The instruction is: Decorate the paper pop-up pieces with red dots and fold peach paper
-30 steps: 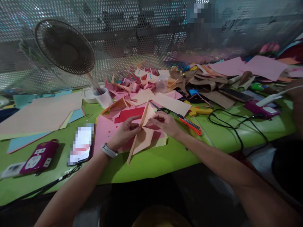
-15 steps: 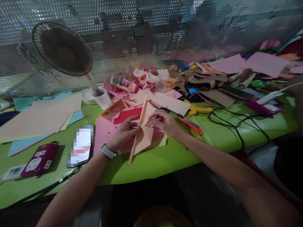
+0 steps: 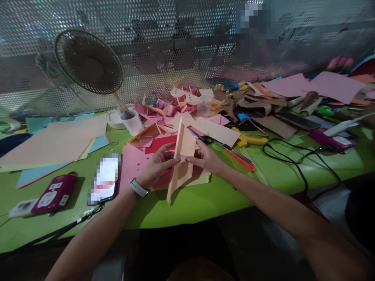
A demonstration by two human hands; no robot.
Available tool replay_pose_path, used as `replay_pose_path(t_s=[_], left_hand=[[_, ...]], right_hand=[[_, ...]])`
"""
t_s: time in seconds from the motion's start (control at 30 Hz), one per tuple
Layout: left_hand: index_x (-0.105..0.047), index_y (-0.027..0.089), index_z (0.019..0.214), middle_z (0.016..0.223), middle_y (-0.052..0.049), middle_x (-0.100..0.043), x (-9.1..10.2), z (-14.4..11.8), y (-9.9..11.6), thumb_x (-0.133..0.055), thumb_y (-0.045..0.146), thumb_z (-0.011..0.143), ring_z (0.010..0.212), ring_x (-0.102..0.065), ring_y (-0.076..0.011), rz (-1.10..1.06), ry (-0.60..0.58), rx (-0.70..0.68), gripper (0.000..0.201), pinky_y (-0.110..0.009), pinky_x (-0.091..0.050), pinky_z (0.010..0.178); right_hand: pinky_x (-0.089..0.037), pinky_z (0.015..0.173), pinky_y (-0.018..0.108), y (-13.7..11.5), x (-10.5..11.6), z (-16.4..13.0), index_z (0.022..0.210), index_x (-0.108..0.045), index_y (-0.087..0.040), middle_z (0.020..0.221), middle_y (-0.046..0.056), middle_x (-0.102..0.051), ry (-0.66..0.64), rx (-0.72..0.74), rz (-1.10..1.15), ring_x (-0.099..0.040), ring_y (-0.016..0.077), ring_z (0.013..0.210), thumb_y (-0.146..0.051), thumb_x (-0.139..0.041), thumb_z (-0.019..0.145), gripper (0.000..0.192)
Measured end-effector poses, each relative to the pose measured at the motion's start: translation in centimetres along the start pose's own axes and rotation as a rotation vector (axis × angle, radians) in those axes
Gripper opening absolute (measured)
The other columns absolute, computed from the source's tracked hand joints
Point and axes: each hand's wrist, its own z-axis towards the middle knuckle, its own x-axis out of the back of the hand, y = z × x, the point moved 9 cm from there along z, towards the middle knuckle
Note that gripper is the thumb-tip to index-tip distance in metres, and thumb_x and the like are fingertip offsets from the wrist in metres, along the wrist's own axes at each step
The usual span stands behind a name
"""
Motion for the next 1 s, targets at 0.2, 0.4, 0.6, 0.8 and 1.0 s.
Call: replay_pose_path(t_s=[0.2, 0.4, 0.6, 0.8, 1.0], left_hand=[[-0.050, 0.020, 0.132, 0.100, -0.006, -0.074, 0.5, 0.1, -0.7, -0.075, 0.034, 0.080, 0.084, -0.070, -0.0159, 0.056, 0.034, 0.050, 0.059, -0.026, -0.055, 0.072], [-0.054, 0.019, 0.126, 0.086, -0.002, -0.072, 1.4, 0.2, -1.2, -0.081, 0.032, 0.073, 0.071, -0.066, -0.0116, 0.098, 0.088, 0.113, 0.060, -0.023, -0.051, 0.063], [-0.052, 0.018, 0.126, 0.084, -0.001, -0.071, 1.3, 0.1, -1.6, -0.079, 0.026, 0.073, 0.071, -0.065, -0.0120, 0.098, 0.068, 0.151, 0.060, -0.025, -0.049, 0.066], [-0.050, 0.018, 0.131, 0.087, -0.003, -0.070, 1.3, 0.1, -1.5, -0.077, 0.028, 0.075, 0.074, -0.066, -0.0139, 0.175, 0.049, 0.137, 0.064, -0.026, -0.048, 0.067], [-0.054, 0.016, 0.130, 0.092, -0.007, -0.072, 0.7, 0.3, -1.2, -0.072, 0.035, 0.080, 0.081, -0.066, -0.0163, 0.432, -0.046, 0.099, 0.056, -0.028, -0.049, 0.072]], right_hand=[[-0.060, 0.077, 0.039, -0.1, -0.1, 0.1, 0.136, -0.043, -0.028, 0.099, 0.004, -0.074, 0.010, -0.010, 0.010, -0.071, 0.0234, 0.087, -0.034, -0.079, 0.073, 0.072], [-0.055, 0.069, 0.031, -0.8, 1.1, -0.1, 0.153, -0.024, -0.024, 0.082, 0.000, -0.070, 0.051, 0.041, -0.151, -0.066, 0.0168, 0.075, -0.024, -0.067, 0.078, 0.086], [-0.053, 0.071, 0.029, -2.0, 0.5, -0.4, 0.127, -0.064, -0.023, 0.094, 0.004, -0.073, -0.036, 0.220, -0.531, -0.065, 0.0150, 0.077, -0.021, -0.061, 0.081, 0.046], [-0.050, 0.069, 0.028, -2.8, -0.4, -0.8, 0.103, -0.077, -0.024, 0.092, 0.005, -0.076, -0.061, 0.474, -0.784, -0.068, 0.0165, 0.079, -0.031, -0.061, 0.090, 0.022], [-0.037, 0.056, 0.025, -2.8, -1.0, -1.3, 0.104, -0.078, -0.023, 0.075, 0.005, -0.068, -0.097, 0.624, -1.092, -0.059, 0.0143, 0.067, -0.031, -0.060, 0.092, 0.022]])
